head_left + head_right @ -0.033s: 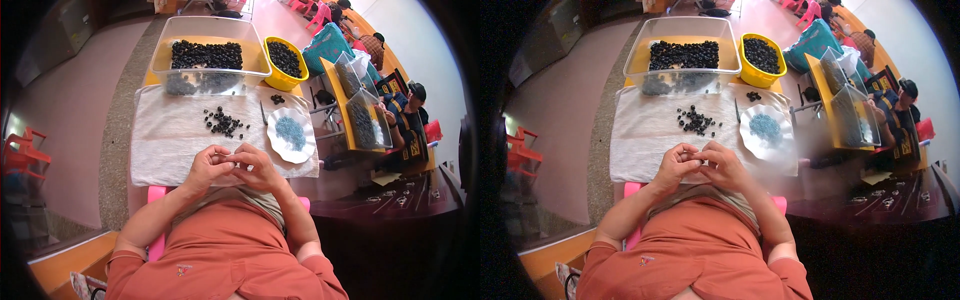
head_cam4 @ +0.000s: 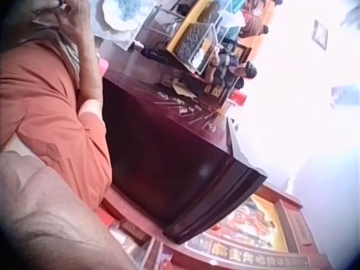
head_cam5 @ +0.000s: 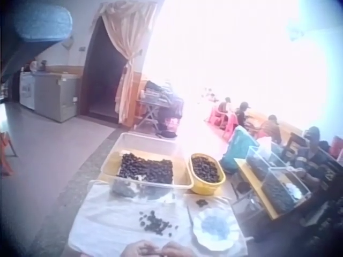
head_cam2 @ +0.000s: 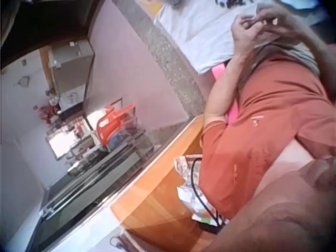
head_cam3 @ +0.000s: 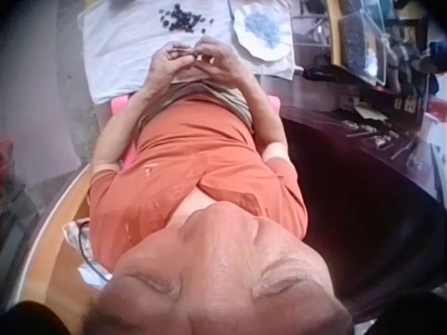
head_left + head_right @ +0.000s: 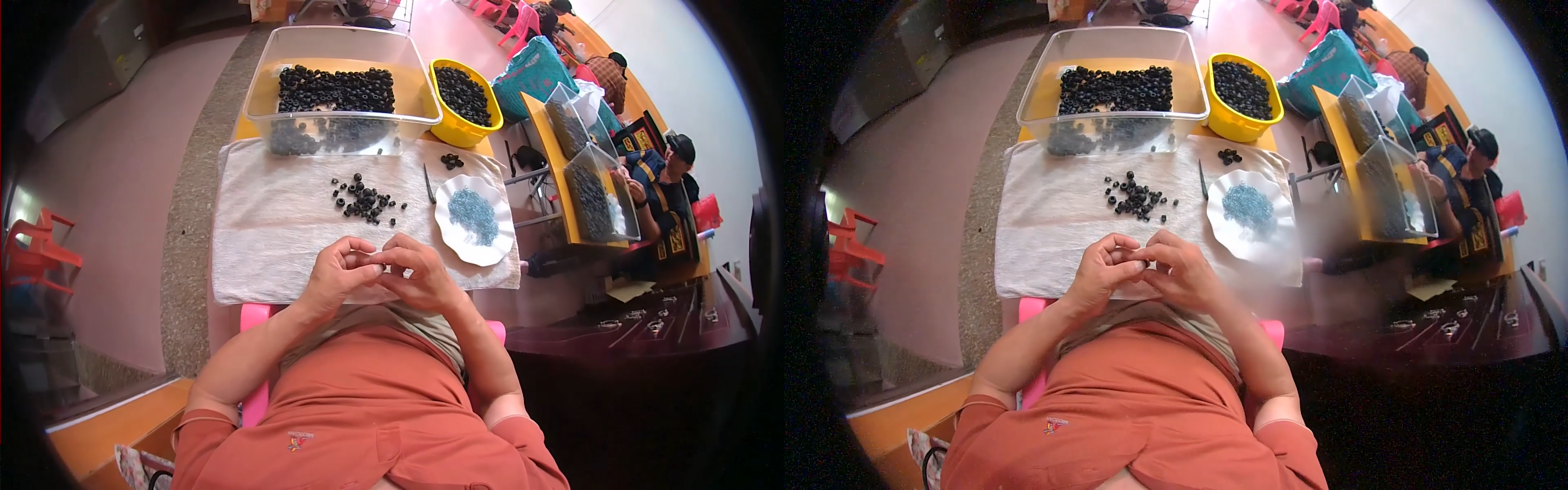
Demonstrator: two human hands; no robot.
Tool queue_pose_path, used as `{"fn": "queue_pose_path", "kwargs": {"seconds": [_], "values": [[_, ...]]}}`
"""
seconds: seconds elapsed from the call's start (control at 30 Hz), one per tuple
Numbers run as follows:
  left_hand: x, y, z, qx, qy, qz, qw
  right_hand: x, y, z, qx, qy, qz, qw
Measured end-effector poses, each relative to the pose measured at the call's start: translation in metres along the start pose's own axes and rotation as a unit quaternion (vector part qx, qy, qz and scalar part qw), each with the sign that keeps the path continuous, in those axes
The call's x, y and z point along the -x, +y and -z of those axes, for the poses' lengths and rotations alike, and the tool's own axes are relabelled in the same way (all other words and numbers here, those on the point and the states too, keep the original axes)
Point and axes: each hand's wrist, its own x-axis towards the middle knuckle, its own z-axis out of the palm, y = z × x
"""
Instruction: The recorder is sorting and inspecting small black ring-like components at a manual workstation.
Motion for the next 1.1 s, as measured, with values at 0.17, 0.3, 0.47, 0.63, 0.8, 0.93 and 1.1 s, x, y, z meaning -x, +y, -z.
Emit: {"fn": "queue_pose_path", "kwargs": {"seconds": [0.17, 0.3, 0.47, 0.63, 0.8, 0.93, 1.1], "values": [[-0.002, -0.003, 0.001, -0.011, 0.000, -0.009, 1.000, 0.003, 0.009, -0.004, 0.015, 0.007, -0.019, 1.000], [-0.002, -0.003, 0.001, -0.017, 0.005, -0.009, 1.000, 0.006, 0.007, -0.005, 0.054, 0.029, 0.003, 0.998], [-0.002, -0.003, 0.001, -0.025, 0.036, -0.009, 0.999, 0.019, 0.001, 0.017, 0.090, 0.075, -0.023, 0.993], [-0.002, -0.005, 0.001, -0.022, 0.037, -0.014, 0.999, 0.030, 0.017, 0.082, 0.253, 0.076, -0.141, 0.954], [-0.003, -0.005, 0.000, -0.030, 0.031, -0.004, 0.999, 0.040, 0.036, 0.106, 0.390, 0.009, -0.188, 0.901], [-0.003, -0.007, 0.002, -0.019, 0.025, -0.016, 0.999, 0.039, 0.042, 0.105, 0.400, -0.017, -0.204, 0.893], [-0.003, -0.005, 0.000, -0.018, 0.031, -0.014, 0.999, 0.040, 0.051, 0.102, 0.405, -0.014, -0.207, 0.891]]}}
